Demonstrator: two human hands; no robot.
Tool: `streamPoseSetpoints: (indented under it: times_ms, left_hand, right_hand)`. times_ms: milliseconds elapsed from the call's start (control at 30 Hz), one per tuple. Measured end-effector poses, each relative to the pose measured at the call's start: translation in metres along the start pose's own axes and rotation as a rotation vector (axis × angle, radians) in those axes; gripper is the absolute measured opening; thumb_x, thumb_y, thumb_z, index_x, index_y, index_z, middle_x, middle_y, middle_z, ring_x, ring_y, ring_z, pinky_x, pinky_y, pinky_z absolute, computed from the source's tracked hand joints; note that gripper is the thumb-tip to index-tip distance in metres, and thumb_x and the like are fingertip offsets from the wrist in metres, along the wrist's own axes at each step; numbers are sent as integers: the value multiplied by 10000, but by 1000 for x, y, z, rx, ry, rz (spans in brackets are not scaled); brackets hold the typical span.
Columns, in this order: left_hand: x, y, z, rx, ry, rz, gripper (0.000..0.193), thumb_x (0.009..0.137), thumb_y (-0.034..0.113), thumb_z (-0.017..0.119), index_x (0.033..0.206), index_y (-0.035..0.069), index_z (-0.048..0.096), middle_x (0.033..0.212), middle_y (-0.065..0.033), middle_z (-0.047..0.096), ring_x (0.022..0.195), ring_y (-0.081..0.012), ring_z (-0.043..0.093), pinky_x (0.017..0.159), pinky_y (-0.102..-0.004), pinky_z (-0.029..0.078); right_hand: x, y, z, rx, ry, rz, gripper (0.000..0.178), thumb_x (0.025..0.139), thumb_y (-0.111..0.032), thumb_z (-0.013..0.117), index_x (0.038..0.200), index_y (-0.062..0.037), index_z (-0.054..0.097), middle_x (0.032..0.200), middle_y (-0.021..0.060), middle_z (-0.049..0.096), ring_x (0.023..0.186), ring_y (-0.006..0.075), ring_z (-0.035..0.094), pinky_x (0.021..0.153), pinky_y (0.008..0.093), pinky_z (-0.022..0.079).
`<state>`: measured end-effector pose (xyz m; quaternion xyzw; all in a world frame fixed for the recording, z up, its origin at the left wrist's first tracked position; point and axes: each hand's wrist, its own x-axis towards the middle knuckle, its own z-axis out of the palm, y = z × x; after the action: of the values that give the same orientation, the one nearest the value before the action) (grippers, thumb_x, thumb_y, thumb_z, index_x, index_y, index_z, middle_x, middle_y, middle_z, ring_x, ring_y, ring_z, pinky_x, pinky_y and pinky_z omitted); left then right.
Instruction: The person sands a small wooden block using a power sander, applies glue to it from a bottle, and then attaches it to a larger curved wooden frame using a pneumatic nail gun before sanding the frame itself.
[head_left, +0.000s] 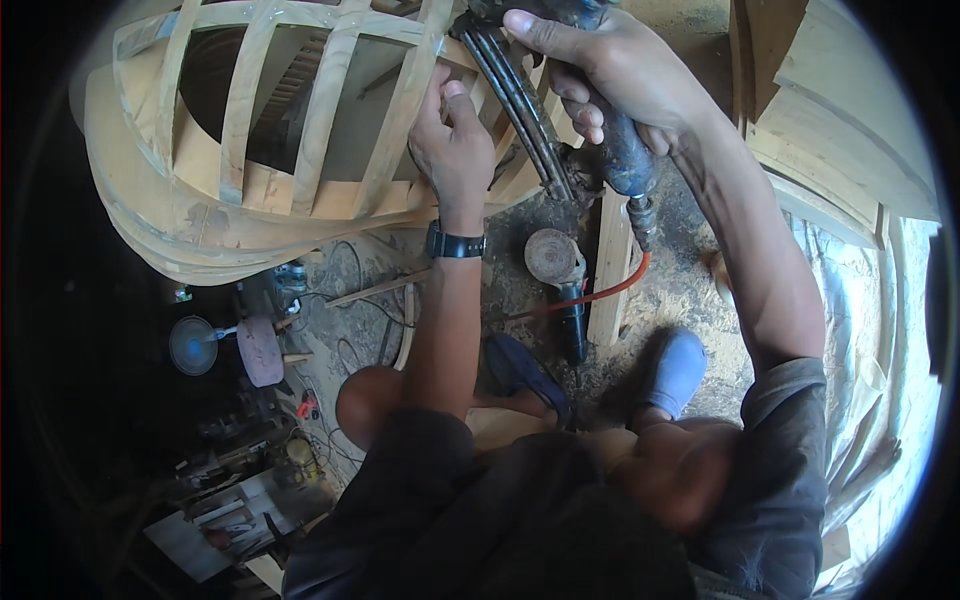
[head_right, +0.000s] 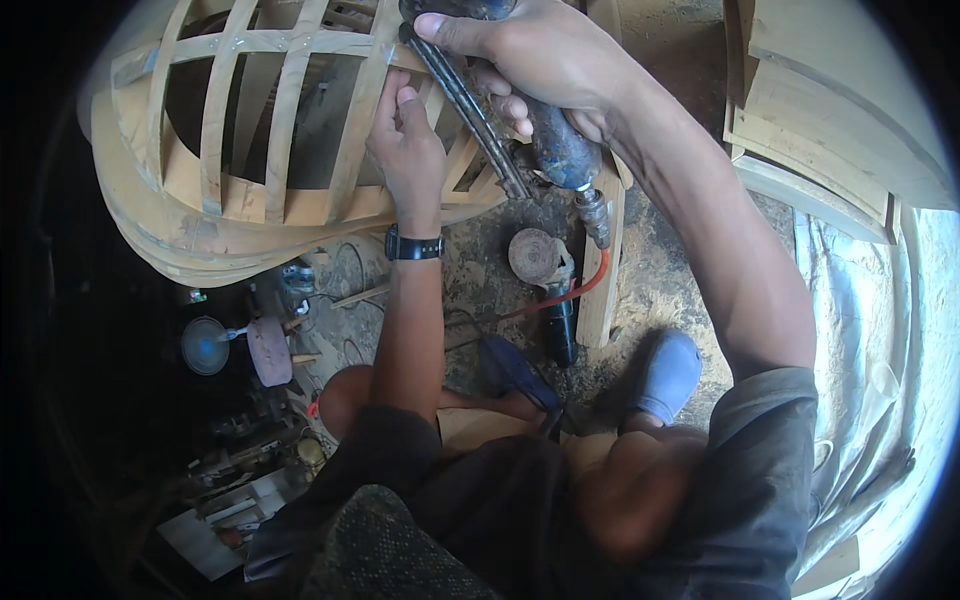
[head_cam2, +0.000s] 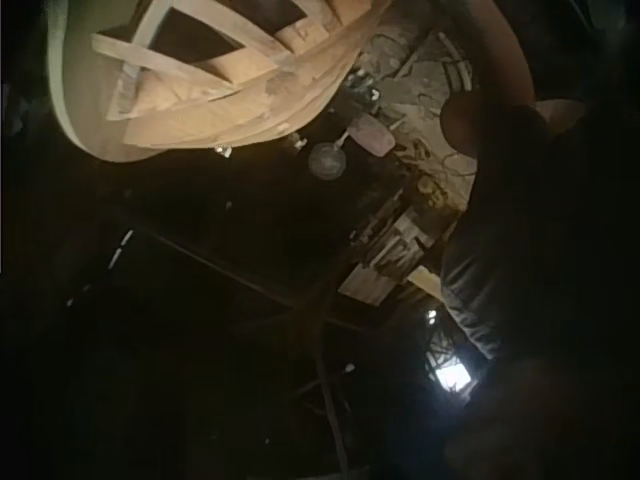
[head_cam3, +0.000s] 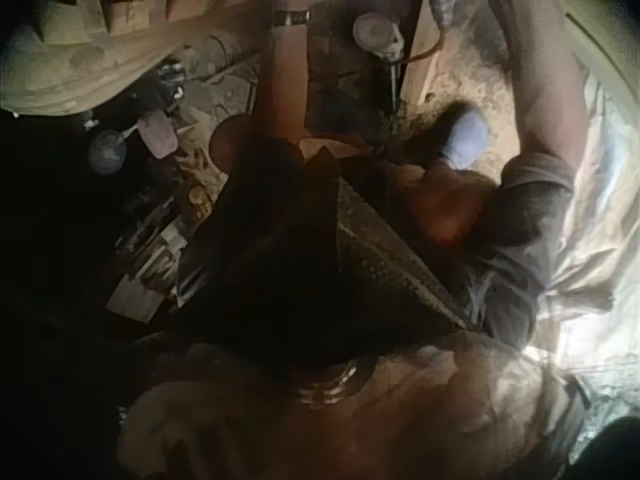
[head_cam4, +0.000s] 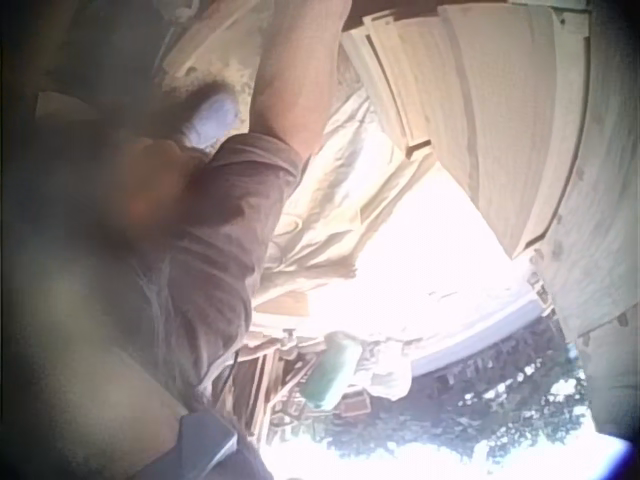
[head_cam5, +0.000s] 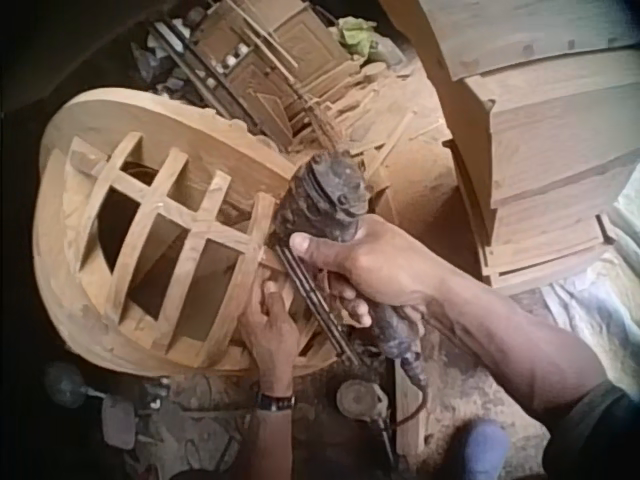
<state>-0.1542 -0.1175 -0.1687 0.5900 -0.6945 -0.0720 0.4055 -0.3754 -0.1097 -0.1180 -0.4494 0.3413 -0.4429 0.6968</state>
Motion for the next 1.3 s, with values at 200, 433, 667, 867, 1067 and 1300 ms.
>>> streamPoseSetpoints:
  times_ms: [200,433,667,867,1067,1300]
  left_hand:
    - [7,0,7,-50,96,-83,442,1054,232,490,1328,-102,585,1225,-201,696,1091,-269,671,980,-371,485]
    - [-5,6,-9,63,47,-40,411,1027,272,558,1225,-76,650,1137,-200,719,1060,-289,685,926,-417,513]
    - [55,112,-95,128,-199,52,318,997,214,631,1153,-54,702,927,-111,767,825,-149,710,789,-288,544]
    - [48,76,-85,359,-200,113,380,1038,292,581,1150,-48,707,1001,-119,754,938,-153,689,865,-300,535]
    - [45,30,-71,319,-261,-44,535,1072,418,456,1236,-58,637,1107,-130,701,993,-197,636,919,-333,477]
    - [85,26,-66,7,-432,-309,653,1085,535,395,1209,-44,671,1076,-106,717,908,-166,615,903,-331,481]
  right_hand:
    - [4,-1,-3,-14,17,18,500,1055,-445,551,730,-67,586,531,9,485,412,132,505,409,305,403]
    - [-6,16,5,103,131,-72,491,962,-445,704,717,-31,606,488,11,465,387,104,496,396,256,408]
    - [-17,40,6,361,88,-82,458,978,-396,700,711,-35,607,494,-3,431,379,107,447,390,266,395]
    - [-20,58,7,557,147,-59,392,1028,-340,626,1159,28,653,532,-16,413,399,100,433,395,269,380]
    - [-27,58,18,690,164,-56,360,1024,-331,632,1125,12,662,538,-17,416,399,98,425,396,265,384]
    - [-27,52,20,585,212,-82,385,1016,-331,643,1136,35,646,568,-11,430,417,92,428,402,260,389]
